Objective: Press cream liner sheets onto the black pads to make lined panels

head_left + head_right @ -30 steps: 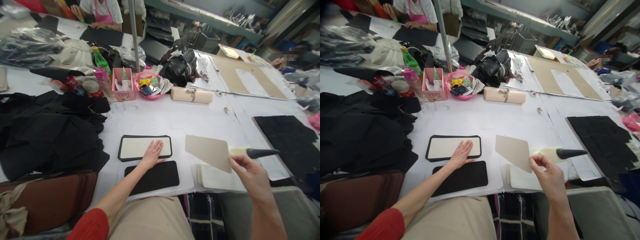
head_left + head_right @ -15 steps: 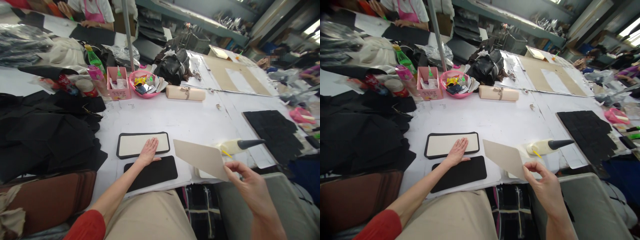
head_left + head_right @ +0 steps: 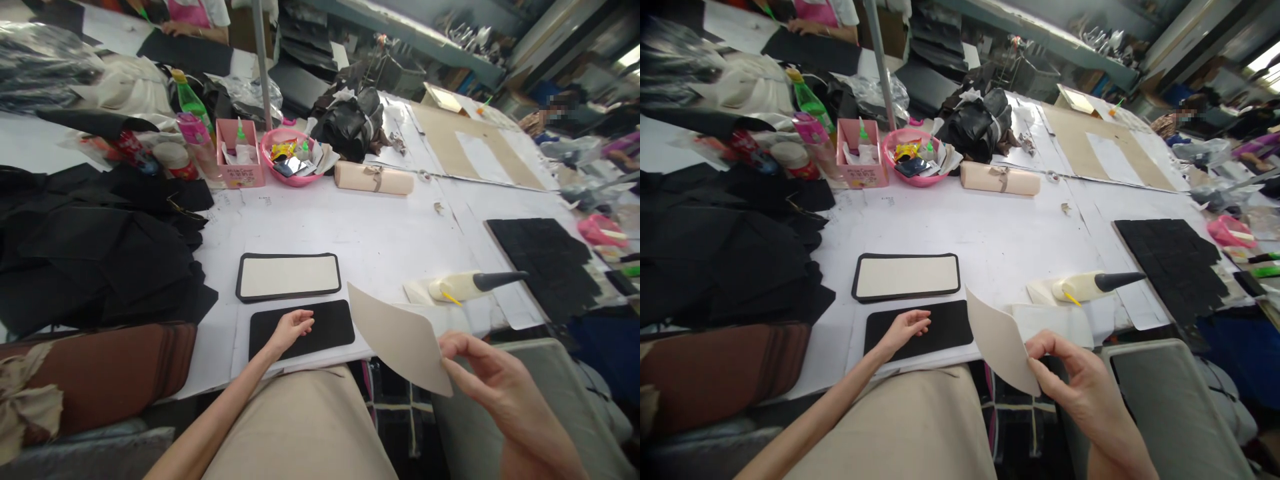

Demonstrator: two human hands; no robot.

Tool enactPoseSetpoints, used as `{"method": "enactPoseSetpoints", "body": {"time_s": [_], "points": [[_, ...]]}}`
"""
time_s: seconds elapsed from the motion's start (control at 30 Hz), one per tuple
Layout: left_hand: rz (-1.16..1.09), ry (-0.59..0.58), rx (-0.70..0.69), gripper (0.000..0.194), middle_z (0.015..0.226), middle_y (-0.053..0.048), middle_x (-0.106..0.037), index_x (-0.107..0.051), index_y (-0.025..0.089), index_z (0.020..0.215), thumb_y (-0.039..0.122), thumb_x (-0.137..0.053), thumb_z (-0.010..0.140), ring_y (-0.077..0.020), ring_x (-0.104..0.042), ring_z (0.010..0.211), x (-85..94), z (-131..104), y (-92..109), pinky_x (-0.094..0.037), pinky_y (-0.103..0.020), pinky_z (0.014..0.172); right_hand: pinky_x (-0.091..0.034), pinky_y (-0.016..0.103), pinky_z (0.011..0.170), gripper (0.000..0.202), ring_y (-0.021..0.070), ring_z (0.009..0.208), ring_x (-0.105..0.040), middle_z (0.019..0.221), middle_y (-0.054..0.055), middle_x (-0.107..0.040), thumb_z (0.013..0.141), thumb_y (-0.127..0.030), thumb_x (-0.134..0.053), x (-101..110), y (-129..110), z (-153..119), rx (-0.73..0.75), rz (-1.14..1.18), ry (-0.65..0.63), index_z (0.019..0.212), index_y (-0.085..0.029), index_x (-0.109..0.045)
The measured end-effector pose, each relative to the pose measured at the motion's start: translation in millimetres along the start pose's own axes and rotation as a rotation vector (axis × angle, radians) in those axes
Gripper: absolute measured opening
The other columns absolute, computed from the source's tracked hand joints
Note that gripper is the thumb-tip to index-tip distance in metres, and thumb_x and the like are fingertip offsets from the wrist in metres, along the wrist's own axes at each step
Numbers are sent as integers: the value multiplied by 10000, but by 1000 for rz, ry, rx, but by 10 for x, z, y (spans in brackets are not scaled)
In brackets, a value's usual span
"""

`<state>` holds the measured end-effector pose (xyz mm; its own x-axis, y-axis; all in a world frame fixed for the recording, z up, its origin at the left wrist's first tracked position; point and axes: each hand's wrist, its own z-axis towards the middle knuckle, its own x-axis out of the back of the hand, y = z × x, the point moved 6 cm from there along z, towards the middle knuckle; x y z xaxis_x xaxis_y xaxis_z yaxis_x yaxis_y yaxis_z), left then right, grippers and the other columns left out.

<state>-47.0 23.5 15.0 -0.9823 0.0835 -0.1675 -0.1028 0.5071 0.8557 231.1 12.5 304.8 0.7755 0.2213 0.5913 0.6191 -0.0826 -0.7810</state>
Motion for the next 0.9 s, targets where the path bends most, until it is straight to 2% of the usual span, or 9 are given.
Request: {"method": "enactPoseSetpoints", "body": {"time_s": [0.2,0.4,0.53,0.7,0.9], "points": [[-250,-5,115,505,1027,-126,-703,-657,126,1077,460,-767,715,-87,-610,654,-10,-120,-37,-471,-203,543,-494,259,642,250,177,722,-578,765,37,-613,798,-431,-675,-198,-36,-2,-58,149,-125,704,-209,-609],[-388,-14,141,469,919,-94,-687,-638,125,1016,461,-773,718,-68,-572,593,35,-165,-168,-415,-176,473,-473,266,662,264,176,745,-567,784,33,-615,801,-437,-682,-341,53,3,-120,253,-188,707,-206,-594],[-413,-76,137,436,899,-62,-661,-631,138,1015,461,-749,746,-69,-570,604,-41,-128,-200,-417,-176,482,-452,261,647,240,173,736,-553,769,31,-601,811,-402,-684,-433,74,10,-119,337,-231,714,-203,-593],[-425,-146,123,365,680,-18,-613,-627,125,808,440,-782,707,-77,-541,552,-149,-87,-218,-412,-187,504,-431,252,629,242,162,716,-524,766,27,-587,794,-397,-708,-456,157,22,-158,390,-216,710,-199,-597],[-489,-154,160,348,654,-11,-596,-620,130,780,422,-792,700,-87,-542,562,-44,-231,-290,-417,-203,530,-410,233,612,275,138,686,-489,747,0,-570,771,-430,-734,-437,450,89,-269,440,-155,720,-196,-599]]}}
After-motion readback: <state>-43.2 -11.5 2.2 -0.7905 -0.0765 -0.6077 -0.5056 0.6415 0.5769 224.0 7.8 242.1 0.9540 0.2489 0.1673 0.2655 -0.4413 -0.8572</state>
